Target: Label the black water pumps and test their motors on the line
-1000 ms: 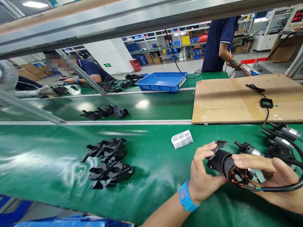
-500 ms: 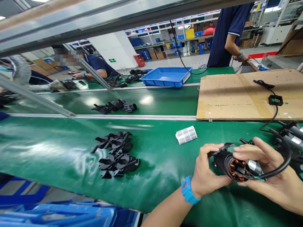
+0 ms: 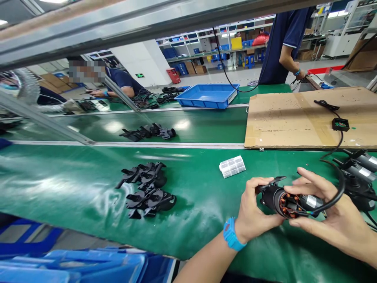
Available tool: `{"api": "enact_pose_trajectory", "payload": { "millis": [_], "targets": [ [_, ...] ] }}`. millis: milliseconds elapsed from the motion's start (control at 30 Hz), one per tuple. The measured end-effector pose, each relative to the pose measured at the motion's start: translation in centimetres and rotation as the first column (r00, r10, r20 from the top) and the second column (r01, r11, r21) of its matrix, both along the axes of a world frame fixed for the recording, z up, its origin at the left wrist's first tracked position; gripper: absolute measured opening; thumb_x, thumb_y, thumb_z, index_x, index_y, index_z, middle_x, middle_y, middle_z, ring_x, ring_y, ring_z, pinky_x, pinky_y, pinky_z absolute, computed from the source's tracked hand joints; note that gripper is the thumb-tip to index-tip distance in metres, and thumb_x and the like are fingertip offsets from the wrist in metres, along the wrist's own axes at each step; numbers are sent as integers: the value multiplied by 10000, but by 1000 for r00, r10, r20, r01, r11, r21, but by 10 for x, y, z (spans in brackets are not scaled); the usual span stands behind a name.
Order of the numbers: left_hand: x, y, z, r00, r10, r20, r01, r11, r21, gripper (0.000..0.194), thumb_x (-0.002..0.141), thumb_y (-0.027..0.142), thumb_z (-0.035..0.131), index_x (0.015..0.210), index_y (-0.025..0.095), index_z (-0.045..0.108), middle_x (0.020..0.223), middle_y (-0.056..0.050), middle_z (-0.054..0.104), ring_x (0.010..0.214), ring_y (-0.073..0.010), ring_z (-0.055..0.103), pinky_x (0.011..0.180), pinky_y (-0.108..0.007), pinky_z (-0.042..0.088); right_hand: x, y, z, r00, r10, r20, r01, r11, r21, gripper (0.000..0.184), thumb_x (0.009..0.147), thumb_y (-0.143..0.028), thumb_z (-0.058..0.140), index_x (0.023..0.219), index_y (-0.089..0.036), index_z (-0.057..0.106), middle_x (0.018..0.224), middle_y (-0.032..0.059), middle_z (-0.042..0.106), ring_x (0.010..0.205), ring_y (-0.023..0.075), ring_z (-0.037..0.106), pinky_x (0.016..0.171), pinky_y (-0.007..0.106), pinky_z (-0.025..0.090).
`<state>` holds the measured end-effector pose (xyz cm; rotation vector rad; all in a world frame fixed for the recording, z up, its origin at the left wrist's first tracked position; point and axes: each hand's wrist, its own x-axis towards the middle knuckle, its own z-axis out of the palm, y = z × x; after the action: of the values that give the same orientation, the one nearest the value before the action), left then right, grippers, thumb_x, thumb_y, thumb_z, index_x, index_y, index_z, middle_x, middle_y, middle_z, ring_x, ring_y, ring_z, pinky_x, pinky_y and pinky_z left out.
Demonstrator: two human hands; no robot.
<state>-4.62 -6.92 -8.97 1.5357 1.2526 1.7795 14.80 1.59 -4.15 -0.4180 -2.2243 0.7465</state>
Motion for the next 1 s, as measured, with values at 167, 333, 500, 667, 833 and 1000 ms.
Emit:
{"api": "enact_pose_trajectory", "payload": {
  "millis": [167,333,500,667,833,1000],
  "targets": [
    [1,-5,-2,999,52,9,-52,998,-23,778,591,113,889,1230,293,483,1264,-44,613,1215,-262,645,1037,-412,501,-6,-5,-4,992,-32,-119,46,992,119,864,872,-244,809,1597,-311,344,1132,41,706,1117,256,611,1109,464,383],
    [-3,-12,-4,998,61,10,-61,998,-21,773,587,102,850,1235,284,472,1263,-51,607,1212,-264,643,1035,-420,509,-5,-2,1,998,24,66,-35,984,174,766,942,-244,725,1600,-264,333,1227,24,710,1255,236,549,1157,403,326],
    [3,-20,-1,993,98,-68,-100,994,-33,755,613,174,913,1227,271,485,1242,-68,626,1178,-267,654,1008,-430,532,-8,-7,0,998,-58,3,56,967,250,799,910,-447,753,1571,-225,363,1223,99,646,1230,291,534,1116,464,361],
    [8,-31,-2,988,156,-19,-156,988,-8,767,627,182,898,1238,288,448,1279,-73,593,1208,-278,638,1003,-446,545,-10,-13,-2,999,-48,16,36,891,453,470,902,-483,743,1311,-286,620,1449,121,477,1372,350,422,1125,525,347],
    [-1,-39,-29,987,106,-124,-133,964,-228,693,667,156,856,1248,253,491,1210,-75,607,1130,-262,658,965,-434,561,-13,-16,-29,983,-52,176,-39,878,477,261,958,-388,675,1194,-278,669,1521,92,504,1429,335,409,1136,548,305],
    [-4,-41,-44,981,114,-156,-142,974,-176,641,692,94,734,1256,246,469,1258,-89,591,1219,-274,626,1018,-448,543,-13,-17,-48,980,-107,167,7,860,511,370,966,-354,654,1321,-258,625,1453,66,598,1405,271,469,1160,489,300]
  ]
}}
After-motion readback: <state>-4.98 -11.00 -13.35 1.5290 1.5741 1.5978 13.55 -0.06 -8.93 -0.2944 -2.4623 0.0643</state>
